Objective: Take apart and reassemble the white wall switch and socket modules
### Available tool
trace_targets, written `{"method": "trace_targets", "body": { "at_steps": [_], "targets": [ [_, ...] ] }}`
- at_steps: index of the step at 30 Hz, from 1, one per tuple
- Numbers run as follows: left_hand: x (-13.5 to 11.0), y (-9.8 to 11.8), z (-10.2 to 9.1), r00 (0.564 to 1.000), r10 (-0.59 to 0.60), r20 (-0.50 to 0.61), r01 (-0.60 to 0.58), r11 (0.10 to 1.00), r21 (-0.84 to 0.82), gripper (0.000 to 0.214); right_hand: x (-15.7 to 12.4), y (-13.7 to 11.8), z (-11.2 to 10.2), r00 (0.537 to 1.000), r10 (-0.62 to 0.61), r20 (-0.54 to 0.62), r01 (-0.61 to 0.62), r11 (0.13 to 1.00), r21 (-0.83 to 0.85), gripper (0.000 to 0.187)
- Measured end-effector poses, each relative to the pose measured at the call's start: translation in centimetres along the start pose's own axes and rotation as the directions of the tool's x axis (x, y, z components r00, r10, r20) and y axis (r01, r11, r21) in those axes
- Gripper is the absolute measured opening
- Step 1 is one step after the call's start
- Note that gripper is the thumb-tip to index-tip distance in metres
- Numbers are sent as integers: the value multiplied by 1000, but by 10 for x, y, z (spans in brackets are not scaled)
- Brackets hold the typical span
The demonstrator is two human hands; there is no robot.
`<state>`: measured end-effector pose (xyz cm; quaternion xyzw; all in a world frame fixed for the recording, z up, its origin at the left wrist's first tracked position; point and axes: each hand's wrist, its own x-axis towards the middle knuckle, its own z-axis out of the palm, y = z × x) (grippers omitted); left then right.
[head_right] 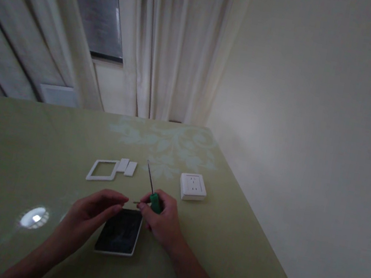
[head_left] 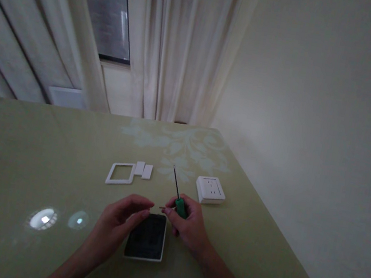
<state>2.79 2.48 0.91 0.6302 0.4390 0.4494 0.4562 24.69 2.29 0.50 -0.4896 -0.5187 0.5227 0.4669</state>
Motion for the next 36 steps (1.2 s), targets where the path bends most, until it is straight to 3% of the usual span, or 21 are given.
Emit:
{"method": "trace_targets", "body": {
  "at_steps": [4,9,15,25,28,31,36],
  "targets": [
    [0,-11,-11,998,-35,-45,44,971,235,27,5,6,-2,998,54,-11,-54,998,-32,28],
    [0,-13,-9,992,-117,38,102,955,278,25,6,8,-4,992,109,-70,-110,994,-21,20],
    [-3,-10,-5,997,-48,65,26,953,302,19,3,8,-3,981,170,-92,-171,985,-4,11],
    [-5,-7,0,989,-17,150,-33,944,327,28,3,2,-2,979,177,-103,-181,983,-37,14],
    [-8,-5,-1,982,39,185,-104,929,355,29,3,2,-3,980,160,-117,-171,981,-90,15],
    [-12,1,-4,947,111,301,-225,899,375,21,3,4,-5,986,124,-115,-142,976,-163,15],
    [-18,8,-3,869,100,484,-331,845,420,86,2,3,-5,993,28,-114,-61,953,-296,10]
  ]
}}
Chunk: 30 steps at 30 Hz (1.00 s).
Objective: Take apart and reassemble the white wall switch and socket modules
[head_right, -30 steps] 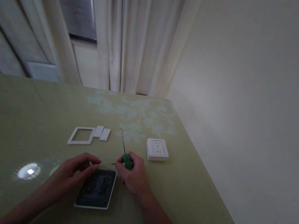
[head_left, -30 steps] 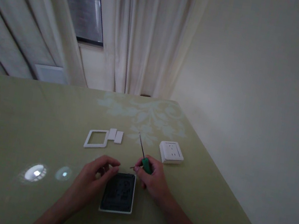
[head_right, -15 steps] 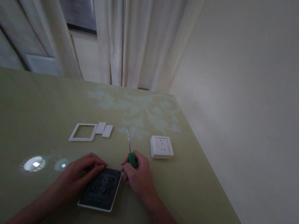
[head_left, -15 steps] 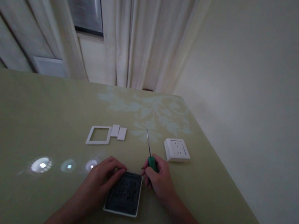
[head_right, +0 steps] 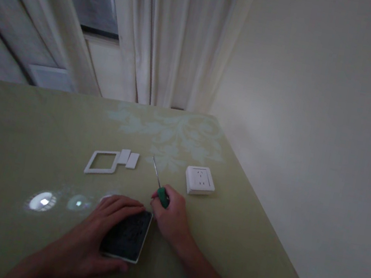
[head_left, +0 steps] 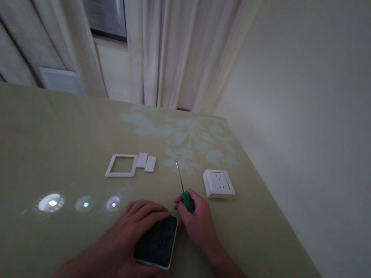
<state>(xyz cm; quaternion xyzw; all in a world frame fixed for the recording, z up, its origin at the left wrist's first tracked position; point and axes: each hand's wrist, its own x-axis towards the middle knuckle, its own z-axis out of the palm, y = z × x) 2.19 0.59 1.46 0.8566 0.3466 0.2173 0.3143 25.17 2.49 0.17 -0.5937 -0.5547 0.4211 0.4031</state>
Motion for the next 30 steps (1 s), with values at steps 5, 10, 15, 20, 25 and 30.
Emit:
{"method": "trace_targets", "body": {
  "at_steps": [5,10,15,20,25,30],
  "targets": [
    [1,-1,6,999,-34,26,34,999,20,86,-2,-2,0,997,-70,10,71,993,-94,7],
    [0,-1,10,999,-43,-12,43,999,20,85,-1,-2,-1,996,-86,28,88,993,-78,9],
    [0,-2,13,998,-43,-48,44,999,20,86,-2,-6,-2,994,-94,59,97,995,-39,7],
    [1,-1,15,997,-31,-72,33,999,26,85,-2,-5,-2,994,-96,58,98,995,-18,7],
    [0,-2,18,995,5,-103,-1,999,41,84,-1,-3,-2,995,-91,51,92,995,-21,8],
    [0,-5,20,993,31,-117,-24,998,60,80,-2,-4,-2,993,-103,65,104,995,-8,8]
  ]
}}
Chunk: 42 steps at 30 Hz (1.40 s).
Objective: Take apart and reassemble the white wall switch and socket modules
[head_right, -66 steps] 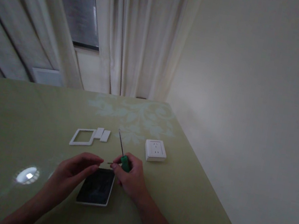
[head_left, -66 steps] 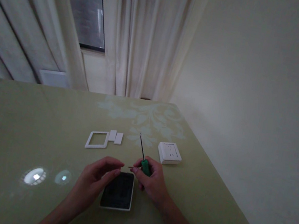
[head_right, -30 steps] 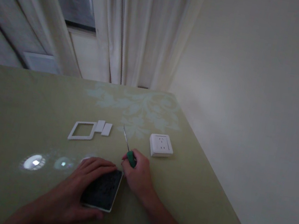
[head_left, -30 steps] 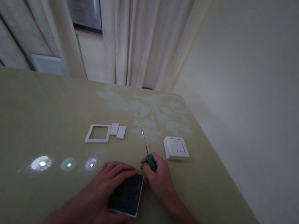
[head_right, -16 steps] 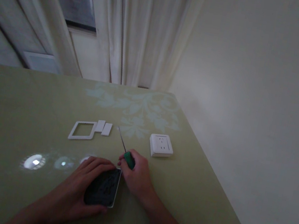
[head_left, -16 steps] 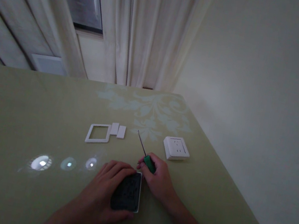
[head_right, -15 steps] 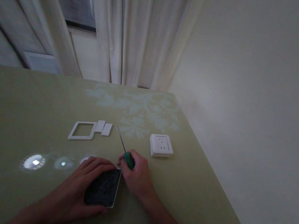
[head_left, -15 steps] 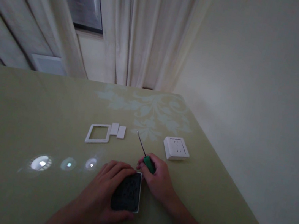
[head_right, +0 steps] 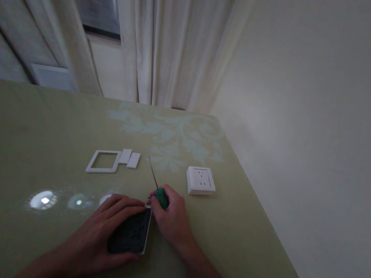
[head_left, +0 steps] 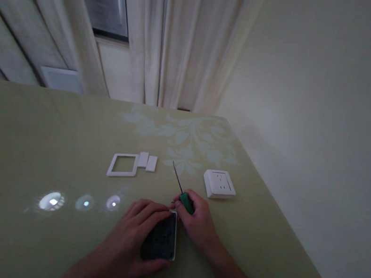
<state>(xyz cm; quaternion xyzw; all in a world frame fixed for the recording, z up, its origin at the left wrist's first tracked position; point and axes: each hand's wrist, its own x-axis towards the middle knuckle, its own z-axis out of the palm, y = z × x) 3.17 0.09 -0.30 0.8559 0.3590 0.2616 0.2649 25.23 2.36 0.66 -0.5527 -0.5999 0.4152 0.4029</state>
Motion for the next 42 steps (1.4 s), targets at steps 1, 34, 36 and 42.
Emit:
{"method": "trace_targets", "body": {
  "at_steps": [1,34,36,42],
  "targets": [
    [0,0,0,1000,4,0,-4,1000,6,80,0,0,0,1000,-2,2,2,1000,-8,8],
    [1,7,1,998,-18,55,24,993,-120,62,-2,6,3,999,-23,30,25,997,-67,9],
    [1,7,1,998,-16,62,23,993,-116,56,-2,6,3,999,-23,30,25,997,-77,9],
    [1,8,0,998,-10,67,18,993,-116,54,-2,5,4,999,-20,27,22,997,-74,10]
  ]
}}
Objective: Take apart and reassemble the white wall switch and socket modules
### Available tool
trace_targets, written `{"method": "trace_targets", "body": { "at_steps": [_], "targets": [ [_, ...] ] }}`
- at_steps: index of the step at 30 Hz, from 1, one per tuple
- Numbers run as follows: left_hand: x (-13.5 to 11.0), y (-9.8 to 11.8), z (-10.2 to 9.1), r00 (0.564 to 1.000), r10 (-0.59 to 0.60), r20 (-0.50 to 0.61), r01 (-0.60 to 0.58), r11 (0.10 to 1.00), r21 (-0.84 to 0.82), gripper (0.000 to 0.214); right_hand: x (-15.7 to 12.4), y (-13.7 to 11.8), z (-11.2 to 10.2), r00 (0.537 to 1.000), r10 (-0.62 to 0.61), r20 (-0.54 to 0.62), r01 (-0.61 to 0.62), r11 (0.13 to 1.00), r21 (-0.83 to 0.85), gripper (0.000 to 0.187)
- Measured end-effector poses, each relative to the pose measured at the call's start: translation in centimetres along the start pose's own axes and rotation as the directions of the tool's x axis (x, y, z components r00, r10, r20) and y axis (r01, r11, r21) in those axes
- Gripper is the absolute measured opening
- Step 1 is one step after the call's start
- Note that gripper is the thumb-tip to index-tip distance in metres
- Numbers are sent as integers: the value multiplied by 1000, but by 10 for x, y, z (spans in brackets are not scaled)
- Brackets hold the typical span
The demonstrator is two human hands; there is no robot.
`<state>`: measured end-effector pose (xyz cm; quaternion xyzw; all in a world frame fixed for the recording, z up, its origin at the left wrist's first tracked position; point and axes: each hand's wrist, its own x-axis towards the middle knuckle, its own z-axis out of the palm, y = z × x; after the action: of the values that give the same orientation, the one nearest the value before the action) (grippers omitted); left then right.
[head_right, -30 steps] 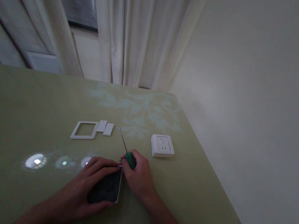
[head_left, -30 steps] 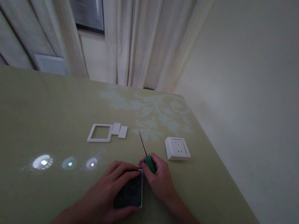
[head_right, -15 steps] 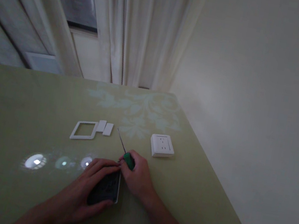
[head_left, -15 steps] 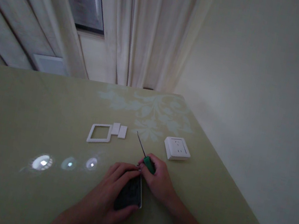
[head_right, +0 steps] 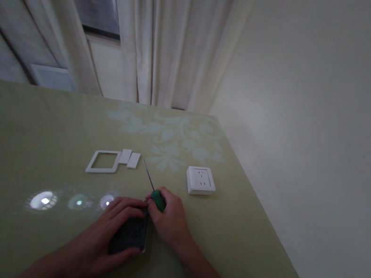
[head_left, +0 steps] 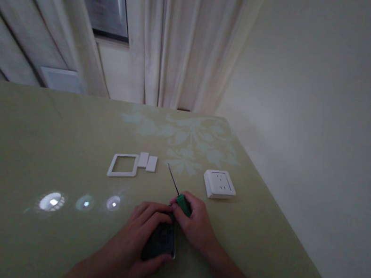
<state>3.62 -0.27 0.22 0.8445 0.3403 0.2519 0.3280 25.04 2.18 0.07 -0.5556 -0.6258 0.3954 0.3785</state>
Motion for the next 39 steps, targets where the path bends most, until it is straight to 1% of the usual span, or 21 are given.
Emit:
{"method": "trace_targets", "body": {
  "at_steps": [7,10,12,15,17,19,21,22,24,25,26,29,32,35,39],
  "targets": [
    [0,0,2,1000,3,-14,-3,1000,4,57,3,1,-3,1000,-7,-3,7,1000,24,11],
    [1,0,-4,1000,6,8,-6,1000,11,65,4,0,-5,1000,2,-29,0,998,65,12],
    [0,-2,-12,999,-44,29,43,999,17,80,4,-2,-8,999,1,-48,4,994,107,17],
    [-2,-6,-29,980,-179,82,178,984,19,103,2,-8,-14,996,-24,-90,36,989,142,22],
    [-3,-9,-38,965,-225,132,225,974,14,104,0,-17,-19,994,-68,-88,78,991,113,21],
    [-3,-10,-42,963,-224,153,227,974,-1,95,-1,-32,-24,989,-148,-18,149,988,31,16],
    [-2,-11,-41,970,-195,144,200,979,-24,86,1,-51,-28,963,-241,120,253,963,-92,9],
    [-2,-12,-40,976,-175,128,180,983,-34,84,3,-62,-29,939,-275,206,312,935,-171,5],
    [-1,-15,-35,988,-133,85,137,990,-45,85,9,-82,-31,870,-321,375,440,849,-292,4],
    [-1,-17,-33,992,-115,59,118,992,-48,84,13,-91,-31,835,-325,443,487,812,-322,3],
    [-1,-18,-30,994,-103,32,104,993,-52,82,17,-98,-30,815,-316,486,510,788,-344,3],
    [0,-19,-26,995,-95,-18,93,993,-69,71,29,-107,-28,767,-301,566,559,747,-360,5],
    [2,-16,-26,995,-94,-12,93,992,-82,61,36,-104,-27,728,-281,626,584,732,-351,4],
    [4,-11,-26,996,-87,2,87,991,-101,56,38,-99,-29,721,-225,656,570,731,-376,5],
    [3,-8,-26,993,-118,2,118,985,-125,55,37,-99,-30,707,-182,684,553,745,-373,7]
  ]
}}
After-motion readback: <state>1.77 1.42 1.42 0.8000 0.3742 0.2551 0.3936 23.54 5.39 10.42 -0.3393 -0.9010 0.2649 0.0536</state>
